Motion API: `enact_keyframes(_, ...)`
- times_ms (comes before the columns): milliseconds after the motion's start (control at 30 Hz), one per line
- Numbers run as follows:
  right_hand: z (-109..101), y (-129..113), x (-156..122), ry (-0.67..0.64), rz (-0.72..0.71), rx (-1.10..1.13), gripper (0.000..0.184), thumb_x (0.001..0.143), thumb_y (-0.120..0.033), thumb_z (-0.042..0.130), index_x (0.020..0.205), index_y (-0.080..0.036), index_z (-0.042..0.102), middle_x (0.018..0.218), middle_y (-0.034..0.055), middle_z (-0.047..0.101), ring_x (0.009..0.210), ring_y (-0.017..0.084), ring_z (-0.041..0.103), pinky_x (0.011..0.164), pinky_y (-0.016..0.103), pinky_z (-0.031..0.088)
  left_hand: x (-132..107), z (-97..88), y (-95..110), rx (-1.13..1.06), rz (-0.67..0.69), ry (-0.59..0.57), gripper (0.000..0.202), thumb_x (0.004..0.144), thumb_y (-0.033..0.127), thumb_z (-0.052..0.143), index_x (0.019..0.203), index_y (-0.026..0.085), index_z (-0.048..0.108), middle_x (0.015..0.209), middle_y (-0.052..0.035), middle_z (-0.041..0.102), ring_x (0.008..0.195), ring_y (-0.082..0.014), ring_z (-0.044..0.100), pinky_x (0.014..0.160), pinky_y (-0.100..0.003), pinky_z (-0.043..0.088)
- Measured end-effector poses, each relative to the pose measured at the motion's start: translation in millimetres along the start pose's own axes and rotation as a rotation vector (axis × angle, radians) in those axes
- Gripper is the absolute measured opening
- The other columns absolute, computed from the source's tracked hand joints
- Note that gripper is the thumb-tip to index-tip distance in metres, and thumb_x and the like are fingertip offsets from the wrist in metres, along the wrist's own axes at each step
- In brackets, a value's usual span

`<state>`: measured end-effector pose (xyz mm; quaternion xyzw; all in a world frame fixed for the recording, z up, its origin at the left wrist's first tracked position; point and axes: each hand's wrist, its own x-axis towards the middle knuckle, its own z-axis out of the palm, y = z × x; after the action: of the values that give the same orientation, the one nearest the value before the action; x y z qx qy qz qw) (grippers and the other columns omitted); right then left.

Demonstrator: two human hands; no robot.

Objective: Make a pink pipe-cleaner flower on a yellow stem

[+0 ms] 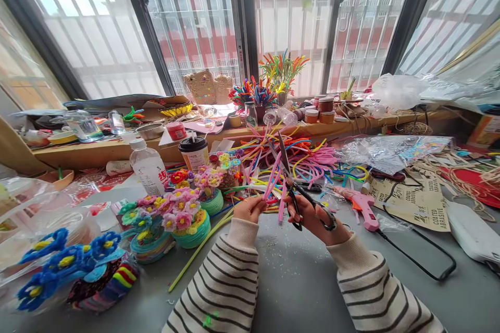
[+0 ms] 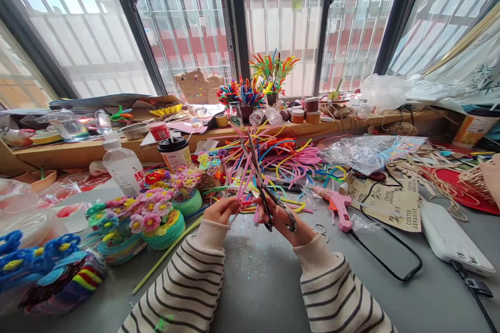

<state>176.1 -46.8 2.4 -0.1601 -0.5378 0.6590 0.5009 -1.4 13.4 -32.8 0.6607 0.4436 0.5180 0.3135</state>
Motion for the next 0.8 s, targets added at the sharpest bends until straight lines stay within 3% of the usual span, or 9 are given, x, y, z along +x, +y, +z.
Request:
enact_keyframes(233,-3.2,-1.9,-0.7,0.073,-0.068,0.044,0.055,0.059,-0.056,0.051,0.097,-0.017,0.054,0.070,0.0012,0.036,0.061,0.012,0.032,0.064,0.026,0.033,-2.4,7.6,3.7,-0.097,-0.181,-0.026,0.020,0.060,0.031,0.055,0.064,0.014,0.065,0.057,-0.0038,0.062,0.046,-0.0108,0.055,0.047,-0.021,0.048)
enact_keyframes(567,11.0,-5.1,3.3,0.126,-0.009,0.250,0.047,0.060,-0.051,0.051,0.085,-0.012,0.058,0.057,-0.0007,0.035,0.050,0.009,0.027,0.047,0.022,0.027,-6.0,7.3,6.8,-0.057,-0.169,-0.126,0.020,0.061,0.030,0.054,0.065,0.013,0.065,0.055,-0.0032,0.060,0.044,-0.0102,0.055,0.048,-0.022,0.049)
enact_keyframes(800,7.0,-0.4,2.2,0.130,0.022,0.271,0.033,0.062,-0.044,0.053,0.076,-0.014,0.056,0.053,-0.0029,0.034,0.045,0.006,0.024,0.041,0.018,0.022,-9.2,10.4,6.6,-0.051,-0.181,-0.138,0.019,0.061,0.028,0.054,0.067,0.014,0.065,0.054,-0.0027,0.060,0.045,-0.0105,0.056,0.049,-0.022,0.049)
